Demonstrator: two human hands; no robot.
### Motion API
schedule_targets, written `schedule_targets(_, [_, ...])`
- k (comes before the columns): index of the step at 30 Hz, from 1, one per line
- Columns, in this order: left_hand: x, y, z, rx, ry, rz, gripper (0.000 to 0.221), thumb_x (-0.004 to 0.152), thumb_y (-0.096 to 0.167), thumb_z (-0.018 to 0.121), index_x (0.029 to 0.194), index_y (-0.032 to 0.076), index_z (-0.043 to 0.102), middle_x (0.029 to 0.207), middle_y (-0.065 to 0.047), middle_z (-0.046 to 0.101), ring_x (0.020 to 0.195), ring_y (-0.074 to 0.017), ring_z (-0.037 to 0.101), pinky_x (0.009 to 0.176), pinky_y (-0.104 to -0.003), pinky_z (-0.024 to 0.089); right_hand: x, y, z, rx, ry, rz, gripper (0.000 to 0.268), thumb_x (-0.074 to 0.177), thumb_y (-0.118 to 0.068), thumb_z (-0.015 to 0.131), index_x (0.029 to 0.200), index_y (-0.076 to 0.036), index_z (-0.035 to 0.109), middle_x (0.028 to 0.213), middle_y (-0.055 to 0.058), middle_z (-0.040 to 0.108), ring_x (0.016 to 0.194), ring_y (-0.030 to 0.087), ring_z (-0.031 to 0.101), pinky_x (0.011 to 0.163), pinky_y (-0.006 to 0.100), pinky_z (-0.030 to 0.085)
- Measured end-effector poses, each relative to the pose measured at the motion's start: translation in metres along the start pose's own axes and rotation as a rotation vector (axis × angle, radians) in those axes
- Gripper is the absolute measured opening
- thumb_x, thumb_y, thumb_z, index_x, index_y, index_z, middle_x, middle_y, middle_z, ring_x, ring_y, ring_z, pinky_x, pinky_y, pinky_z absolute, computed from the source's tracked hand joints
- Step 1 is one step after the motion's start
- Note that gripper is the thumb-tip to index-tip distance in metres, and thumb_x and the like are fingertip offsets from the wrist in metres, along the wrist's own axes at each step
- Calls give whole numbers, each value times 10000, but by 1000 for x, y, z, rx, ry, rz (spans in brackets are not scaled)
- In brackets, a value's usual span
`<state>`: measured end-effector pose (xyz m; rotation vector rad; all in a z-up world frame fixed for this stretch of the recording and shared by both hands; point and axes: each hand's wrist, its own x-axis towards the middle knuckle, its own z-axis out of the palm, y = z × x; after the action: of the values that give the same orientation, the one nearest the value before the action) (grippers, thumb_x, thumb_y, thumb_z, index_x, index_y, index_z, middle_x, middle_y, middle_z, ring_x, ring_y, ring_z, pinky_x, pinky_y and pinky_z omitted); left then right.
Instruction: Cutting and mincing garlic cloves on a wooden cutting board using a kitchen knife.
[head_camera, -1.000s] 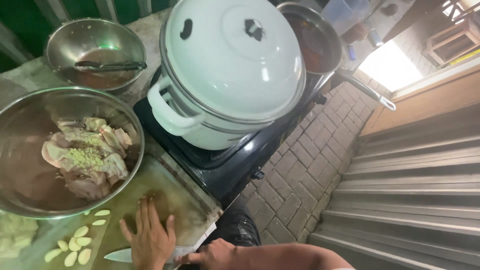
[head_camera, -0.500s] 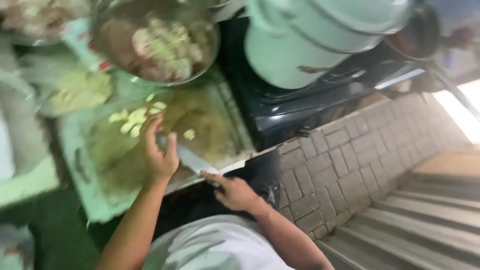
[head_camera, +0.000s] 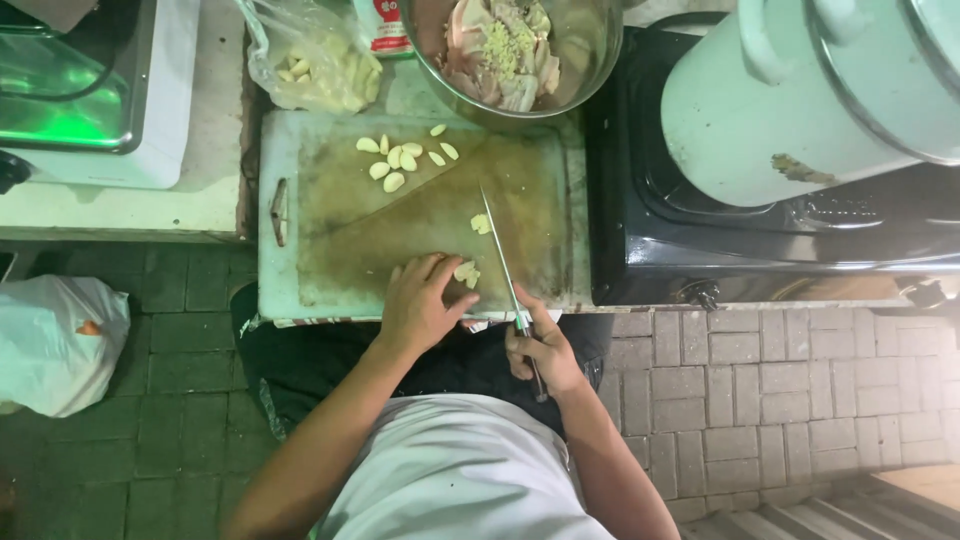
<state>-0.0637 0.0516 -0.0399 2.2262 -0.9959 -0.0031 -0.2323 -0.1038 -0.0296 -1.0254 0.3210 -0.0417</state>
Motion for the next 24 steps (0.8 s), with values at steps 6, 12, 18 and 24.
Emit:
schedule_targets(6, [6,-8,31,135,154,208,343,796,416,740,1040,188,666,987,7,619,846,-245,636,638,-381,488,-4,-1,-7,104,-31,-26,780,835,122,500,1533,-172,312,583,115,460,330,157,442,308,274,412])
schedule_targets(12, [12,-4,14,101,97,167,278,753,290,800,987,178,699,959,17,633,837,-224,660,629,-357,497,-10,4,-12,50,39,-17,798,805,140,515,1528,-139,325,581,130,482,329,173,467,299,294,424])
schedule_targets(18, [14,-7,8,25,146,219,222,780,199,779,982,143,704,918,-33,646,799,-256,677,626,-358,524,-10,-30,14,-692,356,21,710,831,63,561,1497,-123,400,735,147,669,468,204,624,454,328,540])
schedule_targets(24, [20,1,-12,3,122,284,199,770,111,764,952,77,692,865,-91,638,755,-293,674,628,-376,538,16,-59,24,-1481,480,124,621,825,-154,610,1424,-226,463,1088,162,579,888,428,677,741,527,574])
